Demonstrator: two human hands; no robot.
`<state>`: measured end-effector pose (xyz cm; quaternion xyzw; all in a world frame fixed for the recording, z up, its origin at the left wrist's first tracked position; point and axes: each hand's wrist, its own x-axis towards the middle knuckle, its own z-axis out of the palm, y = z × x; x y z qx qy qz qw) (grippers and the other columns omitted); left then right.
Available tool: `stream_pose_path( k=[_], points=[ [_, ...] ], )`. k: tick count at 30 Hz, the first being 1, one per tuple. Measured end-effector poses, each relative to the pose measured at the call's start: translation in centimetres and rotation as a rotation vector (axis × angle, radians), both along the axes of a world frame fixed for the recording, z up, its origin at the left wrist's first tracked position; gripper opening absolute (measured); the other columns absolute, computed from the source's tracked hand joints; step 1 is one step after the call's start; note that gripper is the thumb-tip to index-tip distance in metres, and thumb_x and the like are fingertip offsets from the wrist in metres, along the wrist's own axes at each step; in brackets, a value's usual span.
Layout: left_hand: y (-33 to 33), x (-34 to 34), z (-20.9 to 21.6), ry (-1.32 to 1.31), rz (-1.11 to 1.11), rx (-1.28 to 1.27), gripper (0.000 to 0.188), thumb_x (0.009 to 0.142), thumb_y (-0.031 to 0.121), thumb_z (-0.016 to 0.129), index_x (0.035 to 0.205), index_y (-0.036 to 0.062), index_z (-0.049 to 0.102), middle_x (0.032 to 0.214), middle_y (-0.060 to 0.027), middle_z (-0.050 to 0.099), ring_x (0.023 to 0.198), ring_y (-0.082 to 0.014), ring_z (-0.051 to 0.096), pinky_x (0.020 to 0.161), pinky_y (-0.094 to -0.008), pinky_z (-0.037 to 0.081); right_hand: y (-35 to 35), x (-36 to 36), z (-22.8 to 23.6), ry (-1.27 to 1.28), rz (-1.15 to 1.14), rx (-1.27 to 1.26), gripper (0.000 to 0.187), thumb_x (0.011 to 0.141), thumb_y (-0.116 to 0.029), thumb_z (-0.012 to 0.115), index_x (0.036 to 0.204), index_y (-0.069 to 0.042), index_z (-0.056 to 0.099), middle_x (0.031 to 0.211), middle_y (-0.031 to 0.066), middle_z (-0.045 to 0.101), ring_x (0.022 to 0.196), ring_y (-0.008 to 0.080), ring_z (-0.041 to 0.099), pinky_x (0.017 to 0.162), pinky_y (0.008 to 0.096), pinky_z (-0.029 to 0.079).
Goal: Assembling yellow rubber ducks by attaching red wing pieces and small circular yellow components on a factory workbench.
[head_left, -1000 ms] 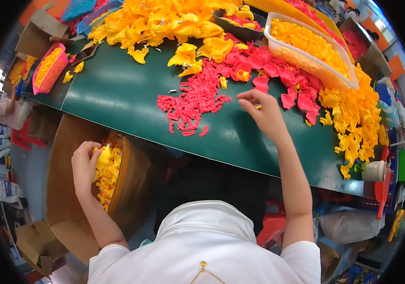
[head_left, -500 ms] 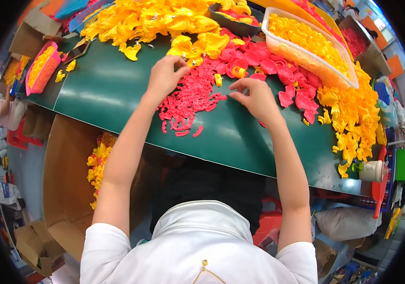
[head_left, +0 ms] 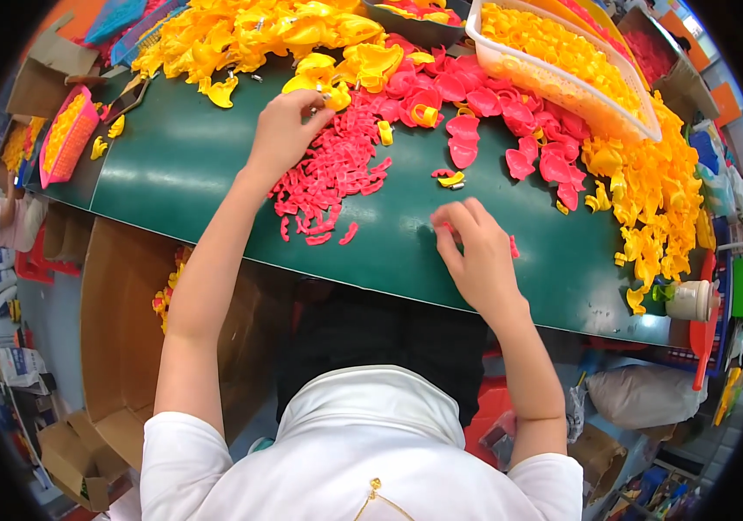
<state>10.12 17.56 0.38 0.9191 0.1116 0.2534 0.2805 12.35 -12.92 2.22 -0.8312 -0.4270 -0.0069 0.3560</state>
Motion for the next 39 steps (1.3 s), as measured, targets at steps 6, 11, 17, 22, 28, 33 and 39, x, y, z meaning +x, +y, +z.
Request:
stream_pose_path(
  k=[6, 11, 17, 22, 28, 33, 39],
  points=[
    [-3.6, -2.1, 3.2, 0.013, -0.158, -1.002, 0.028, 0.086, 0.021, 0.069, 0.105, 0.0013, 0.066, 0.090, 0.0016, 0.066, 0.078, -0.0037, 0.055, 0.074, -0.0249, 0.045, -3.2, -1.1, -1.2, 0.074, -0.038, -0.026, 0.016, 0.079, 0.000, 0.068, 0.095, -0.002, 0.066, 0.083, 0.0096, 0.056, 0.071, 0.0232, 0.058, 0.063, 0.0327, 0.047],
    [-13.1, -6.8, 1.5, -0.162, -0.380, 0.077, 0.015, 0.072, 0.007, 0.066, 0.083, 0.0037, 0.057, 0.092, -0.0077, 0.061, 0.099, -0.0279, 0.059, 0.088, -0.0402, 0.046, -3.1, -0.2, -0.7, -0.044, -0.077, -0.068, 0.016, 0.075, -0.001, 0.071, 0.091, -0.005, 0.070, 0.085, 0.0075, 0.059, 0.085, 0.0242, 0.056, 0.068, 0.0355, 0.045],
    [-17.2, -10.1, -0.9, -0.020, -0.429, 0.295, 0.026, 0.068, 0.014, 0.074, 0.089, 0.0057, 0.060, 0.101, -0.0079, 0.060, 0.117, -0.0306, 0.052, 0.101, -0.0506, 0.041, -4.4, -1.1, -2.0, 0.036, -0.170, 0.118, 0.013, 0.075, -0.001, 0.073, 0.088, -0.004, 0.070, 0.082, 0.0049, 0.062, 0.068, 0.0129, 0.056, 0.054, 0.0249, 0.040],
    [-17.2, -10.7, -0.4, 0.066, -0.455, 0.276, 0.050, 0.062, 0.019, 0.082, 0.108, 0.0072, 0.064, 0.111, -0.0055, 0.061, 0.116, -0.0312, 0.051, 0.099, -0.0507, 0.043, -4.0, -2.7, -1.4, 0.223, -0.221, 0.223, 0.009, 0.079, -0.001, 0.072, 0.088, -0.001, 0.070, 0.082, 0.0037, 0.064, 0.066, 0.0072, 0.056, 0.052, 0.0186, 0.037],
    [-16.8, -10.7, -0.1, 0.081, -0.523, 0.273, 0.047, 0.068, 0.026, 0.078, 0.106, 0.0033, 0.065, 0.108, -0.0061, 0.059, 0.105, -0.0260, 0.052, 0.094, -0.0463, 0.044, -3.9, -3.0, -1.2, 0.378, -0.233, 0.275, 0.007, 0.083, 0.000, 0.068, 0.090, 0.000, 0.069, 0.087, 0.0048, 0.065, 0.074, 0.0073, 0.059, 0.055, 0.0178, 0.042],
    [-16.6, -10.6, -0.1, -0.005, -0.499, 0.558, 0.035, 0.070, 0.015, 0.073, 0.103, 0.0052, 0.066, 0.107, -0.0040, 0.060, 0.103, -0.0258, 0.052, 0.088, -0.0424, 0.047, -5.6, -3.4, -1.8, 0.353, -0.398, 0.331, 0.006, 0.085, 0.002, 0.066, 0.090, 0.002, 0.068, 0.090, 0.0053, 0.063, 0.078, 0.0090, 0.060, 0.061, 0.0187, 0.047],
    [-16.7, -8.2, -0.5, -0.046, -0.695, 0.314, 0.019, 0.070, 0.001, 0.068, 0.088, 0.0006, 0.064, 0.095, -0.0069, 0.058, 0.108, -0.0288, 0.059, 0.081, -0.0329, 0.056, -5.1, -5.0, -2.6, 0.172, -0.303, 0.296, 0.010, 0.078, 0.004, 0.070, 0.088, 0.001, 0.070, 0.080, 0.0069, 0.064, 0.066, 0.0101, 0.056, 0.056, 0.0214, 0.043]
  ],
)
